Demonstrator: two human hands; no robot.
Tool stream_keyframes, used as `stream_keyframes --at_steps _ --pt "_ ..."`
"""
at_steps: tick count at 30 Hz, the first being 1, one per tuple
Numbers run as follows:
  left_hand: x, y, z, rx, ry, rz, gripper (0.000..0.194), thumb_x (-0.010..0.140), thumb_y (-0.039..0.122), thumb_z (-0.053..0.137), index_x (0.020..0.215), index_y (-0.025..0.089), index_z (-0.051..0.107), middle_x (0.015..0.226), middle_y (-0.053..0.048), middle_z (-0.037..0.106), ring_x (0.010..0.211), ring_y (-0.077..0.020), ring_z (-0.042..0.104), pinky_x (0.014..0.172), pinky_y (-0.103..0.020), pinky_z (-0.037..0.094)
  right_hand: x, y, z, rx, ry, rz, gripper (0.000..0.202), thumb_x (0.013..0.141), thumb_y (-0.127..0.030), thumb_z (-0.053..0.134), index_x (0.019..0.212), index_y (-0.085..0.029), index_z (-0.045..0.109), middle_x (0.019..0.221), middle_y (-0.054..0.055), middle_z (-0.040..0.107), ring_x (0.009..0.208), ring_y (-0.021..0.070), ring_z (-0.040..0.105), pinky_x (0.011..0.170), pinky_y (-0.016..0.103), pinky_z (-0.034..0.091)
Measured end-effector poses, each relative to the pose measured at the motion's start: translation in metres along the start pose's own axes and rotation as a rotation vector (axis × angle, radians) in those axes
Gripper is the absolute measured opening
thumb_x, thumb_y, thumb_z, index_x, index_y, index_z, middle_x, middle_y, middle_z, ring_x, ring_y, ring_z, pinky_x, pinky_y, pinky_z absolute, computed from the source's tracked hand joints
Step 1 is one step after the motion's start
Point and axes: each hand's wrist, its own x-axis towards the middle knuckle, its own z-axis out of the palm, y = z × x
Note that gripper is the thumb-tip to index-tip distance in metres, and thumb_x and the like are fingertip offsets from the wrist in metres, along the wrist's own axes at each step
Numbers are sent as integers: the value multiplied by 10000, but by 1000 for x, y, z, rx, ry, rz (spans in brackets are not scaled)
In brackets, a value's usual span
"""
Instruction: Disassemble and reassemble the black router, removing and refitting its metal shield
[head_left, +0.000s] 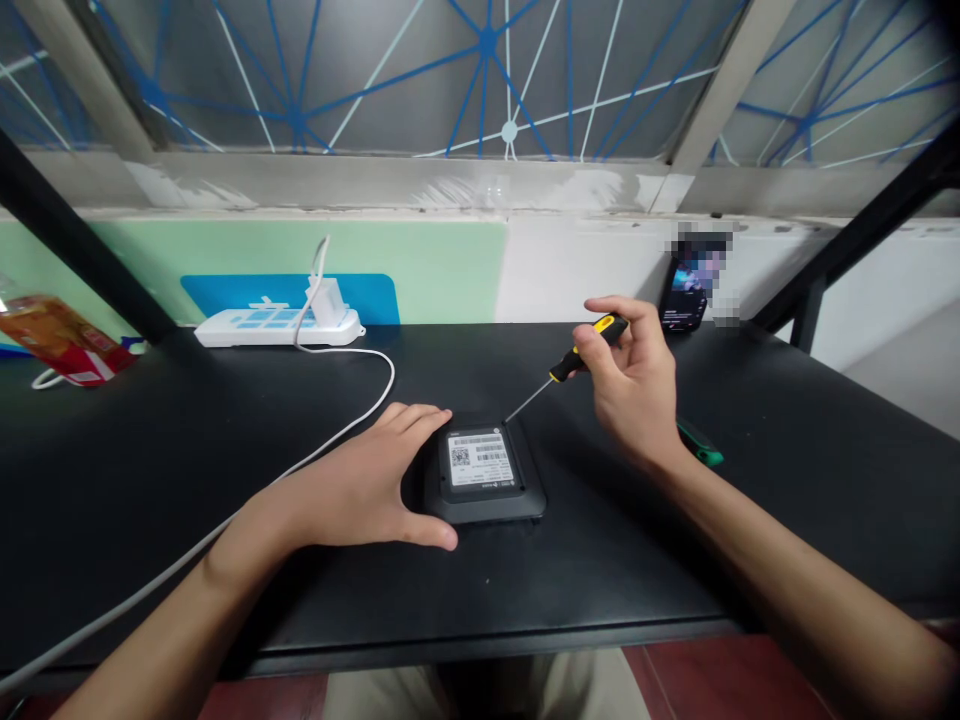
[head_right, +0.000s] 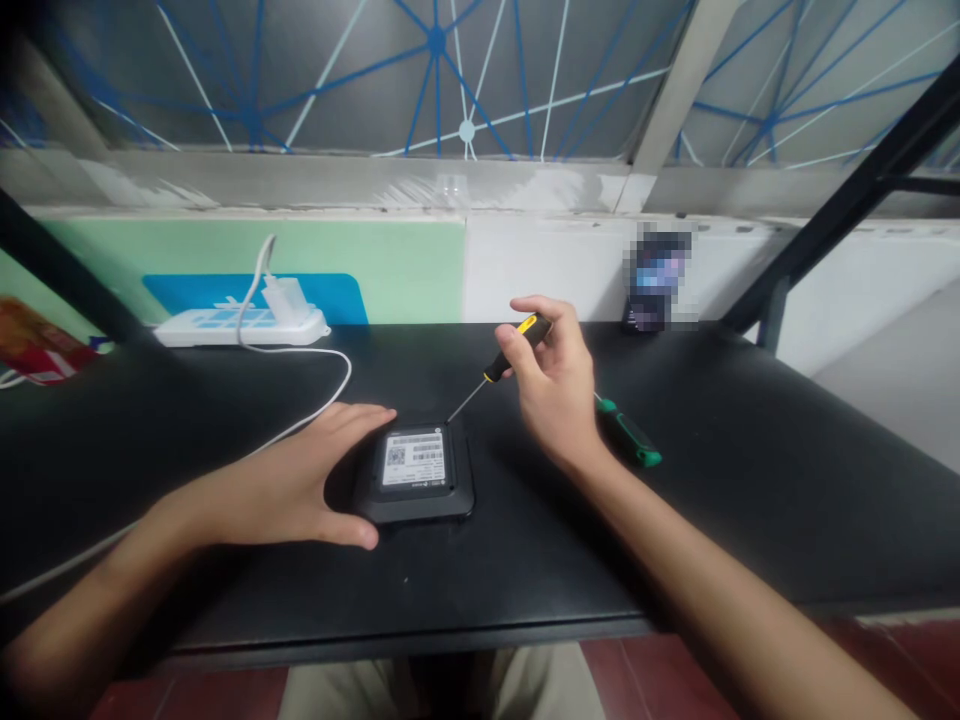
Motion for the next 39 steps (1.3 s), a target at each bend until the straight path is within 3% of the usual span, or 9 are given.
stream_keyframes --at_steps 4,8,15,21,23,26,30,35,39 --pt "0 -1 0 -7 0 1 1102 714 706 763 1550 154 305 1594 -173 353 1478 -373 314 1210 -528 315 -2 6 0 148 -73 59 393 986 -441 503 1371 -369 547 1119 44 653 867 188 719 779 392 640" --pt "1 -2 0 -13 4 7 1099 706 705 770 1550 171 312 1595 -168 358 1477 -378 314 1209 -540 314 -2 16 1 257 -117 25 498 989 -379 497 1481 -402 424 1354 38 617 992 201 737 853 431 655" --pt "1 1 -1 12 -11 -19 1133 703 711 768 1557 132 301 1607 -172 337 1489 -370 293 1230 -528 281 -3 11 3 217 -102 -44 484 946 -367 614 1415 -360 495 1256 60 675 883 197 759 800 410 669" --pt "1 0 0 9 -11 -9 1128 704 718 762 1557 137 306 1601 -172 348 1481 -372 307 1213 -526 316 0 10 3 117 17 -153 358 844 -387 755 1183 -356 647 922 21 666 689 164 701 579 324 645" --pt "1 -1 1 2 -2 -3 1120 702 717 763 1557 156 306 1600 -169 352 1478 -377 312 1207 -537 323 0 11 3 96 40 -145 307 882 -414 705 1181 -353 667 879 19 655 656 149 682 557 307 639" --pt "0 -2 1 3 6 1 1111 705 717 762 1555 165 308 1600 -168 352 1476 -376 318 1205 -541 324 -1 13 2 149 -4 -56 327 977 -412 549 1291 -366 627 1059 33 684 784 167 740 675 349 673" --pt "0 -2 1 7 5 9 1116 706 717 762 1553 150 309 1594 -167 360 1475 -370 320 1206 -526 327 -4 14 2 203 -73 -34 431 978 -358 530 1405 -416 525 1330 34 635 978 218 755 809 437 676" --pt "0 -1 0 11 -6 -5 1131 706 716 765 1558 137 298 1602 -163 347 1482 -359 308 1217 -510 316 -5 14 3 174 -79 -60 500 961 -355 557 1451 -414 472 1339 35 645 974 209 756 811 416 674" --pt "1 -1 1 4 2 -2 1120 703 717 766 1556 155 305 1601 -154 355 1482 -360 312 1214 -513 319 -3 13 3 153 -65 -81 470 941 -362 608 1403 -396 527 1197 30 693 863 193 751 749 396 676"
